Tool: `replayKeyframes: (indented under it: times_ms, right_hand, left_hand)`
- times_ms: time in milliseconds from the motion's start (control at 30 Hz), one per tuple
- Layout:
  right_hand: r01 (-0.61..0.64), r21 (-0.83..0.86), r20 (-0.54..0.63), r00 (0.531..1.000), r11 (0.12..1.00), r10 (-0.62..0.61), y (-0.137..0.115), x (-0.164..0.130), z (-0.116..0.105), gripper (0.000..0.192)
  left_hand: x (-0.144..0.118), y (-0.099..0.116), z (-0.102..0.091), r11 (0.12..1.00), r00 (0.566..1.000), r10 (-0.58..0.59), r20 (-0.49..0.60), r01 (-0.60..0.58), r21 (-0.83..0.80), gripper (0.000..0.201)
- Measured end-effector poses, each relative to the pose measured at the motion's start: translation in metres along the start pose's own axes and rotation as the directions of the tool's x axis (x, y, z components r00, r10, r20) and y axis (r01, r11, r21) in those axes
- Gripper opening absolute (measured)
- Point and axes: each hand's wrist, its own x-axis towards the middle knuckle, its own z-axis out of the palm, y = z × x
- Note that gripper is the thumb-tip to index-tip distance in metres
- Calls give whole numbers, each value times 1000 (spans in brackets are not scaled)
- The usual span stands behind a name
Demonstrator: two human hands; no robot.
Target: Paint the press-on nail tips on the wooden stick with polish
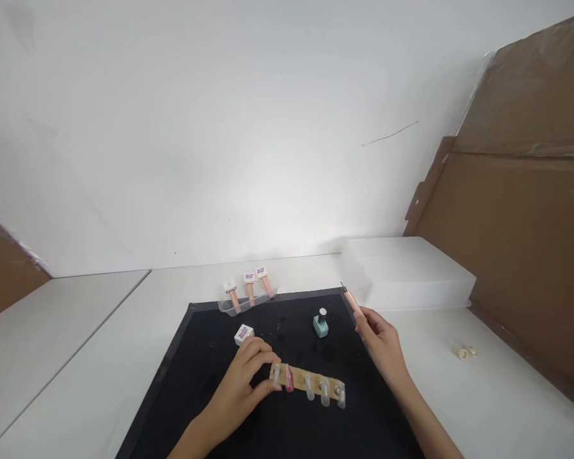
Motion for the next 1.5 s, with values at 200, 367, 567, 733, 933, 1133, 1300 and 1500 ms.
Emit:
replayKeyframes:
  times_ms: [200,367,567,733,933,1133,1300,1500]
  right_hand:
    - [7,-24,-1,1000,1000,-7,-1,0,4,38]
    - [7,-36,13,1000,999,-7,-2,-1,8,37]
    - [5,-38,16,1000,999,-4,1,-1,12,37]
    - [-11,-63,33,999,998,13,1,0,13,37]
    - [1,-77,45,999,997,3,1,-2,14,34]
    - [1,-81,47,999,997,2,0,-3,15,34]
    - [-8,-76,56,998,997,12,-1,-4,15,33]
    - [14,-84,57,998,996,-9,-6,-7,16,34]
  left_hand:
    - [-5,-9,4,997,998,-69,-15,69,39,12]
    - [-9,-11,7,993,998,-55,-42,59,100,13]
    - [-10,-12,6,985,997,-17,-77,30,173,14]
    - [-9,-12,5,978,995,-45,-93,63,200,13]
    - [-9,-15,15,961,975,-207,-76,217,171,14]
    - [-4,-15,22,940,947,-321,27,315,129,12]
    - [-3,-20,11,944,944,-315,99,301,133,18]
    - [-3,-31,-18,966,976,-220,-2,218,143,25]
